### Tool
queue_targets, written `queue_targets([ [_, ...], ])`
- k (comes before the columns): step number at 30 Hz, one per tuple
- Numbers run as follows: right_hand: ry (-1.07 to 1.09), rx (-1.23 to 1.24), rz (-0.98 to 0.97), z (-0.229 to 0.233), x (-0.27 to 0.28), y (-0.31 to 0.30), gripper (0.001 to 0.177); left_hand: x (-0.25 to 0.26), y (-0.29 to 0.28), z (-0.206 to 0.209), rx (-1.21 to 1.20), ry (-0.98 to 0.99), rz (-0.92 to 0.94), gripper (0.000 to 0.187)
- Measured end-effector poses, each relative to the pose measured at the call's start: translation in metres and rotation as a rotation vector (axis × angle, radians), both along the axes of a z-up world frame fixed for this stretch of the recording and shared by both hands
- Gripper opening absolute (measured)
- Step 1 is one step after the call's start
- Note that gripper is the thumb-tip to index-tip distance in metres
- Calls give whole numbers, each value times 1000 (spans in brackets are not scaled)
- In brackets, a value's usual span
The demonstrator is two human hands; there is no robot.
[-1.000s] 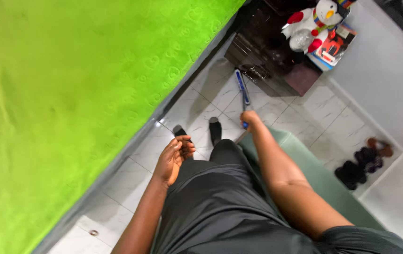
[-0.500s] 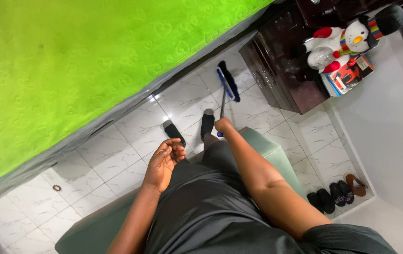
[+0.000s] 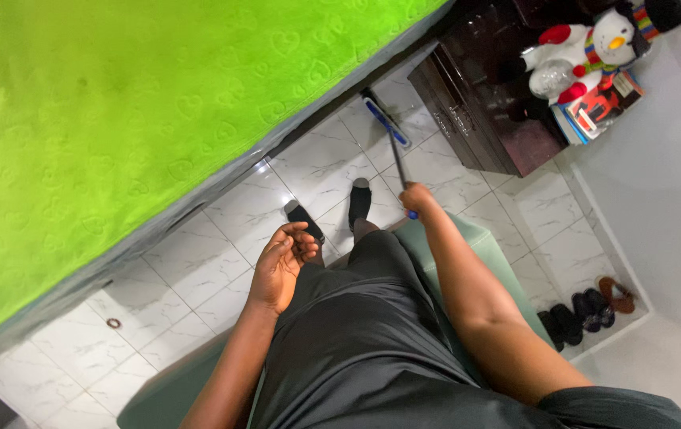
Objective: The person cleans the floor by hand using a squeegee, moving it across the tiles in a narrow space between a bed and a couch.
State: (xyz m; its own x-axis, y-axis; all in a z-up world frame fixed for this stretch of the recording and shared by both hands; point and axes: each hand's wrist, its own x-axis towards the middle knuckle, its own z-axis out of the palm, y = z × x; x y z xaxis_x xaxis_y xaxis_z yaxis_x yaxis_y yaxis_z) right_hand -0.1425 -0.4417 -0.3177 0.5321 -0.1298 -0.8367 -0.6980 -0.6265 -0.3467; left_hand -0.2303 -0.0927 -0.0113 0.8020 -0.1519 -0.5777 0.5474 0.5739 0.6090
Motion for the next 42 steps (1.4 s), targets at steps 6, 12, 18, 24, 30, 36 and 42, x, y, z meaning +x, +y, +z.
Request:
queue_targets([
  [6,161,-25,261,-11,-18,90,36,13,13,-5,-42,1,-77,38],
  [12,147,21,334,0,-61,107,54,23,33,-5,-58,-30,-178,39],
  [18,116,-65,238,3,-70,78,54,28,59,-19,-120,-23,-186,39],
  [24,32,-128,1158,-36,-61,133,42,31,76,-42,-107,-23,-232,38],
  [30,200,-95,302,-19,-85,201,83,42,70,-53,-124,39,-254,34],
  [36,307,-25,-98,88,-82,162,58,55,52,-43,-63,29,-326,34],
  [42,-36,-173,27,-2,-106,138,53,62,35,-31,-107,36,-303,32],
])
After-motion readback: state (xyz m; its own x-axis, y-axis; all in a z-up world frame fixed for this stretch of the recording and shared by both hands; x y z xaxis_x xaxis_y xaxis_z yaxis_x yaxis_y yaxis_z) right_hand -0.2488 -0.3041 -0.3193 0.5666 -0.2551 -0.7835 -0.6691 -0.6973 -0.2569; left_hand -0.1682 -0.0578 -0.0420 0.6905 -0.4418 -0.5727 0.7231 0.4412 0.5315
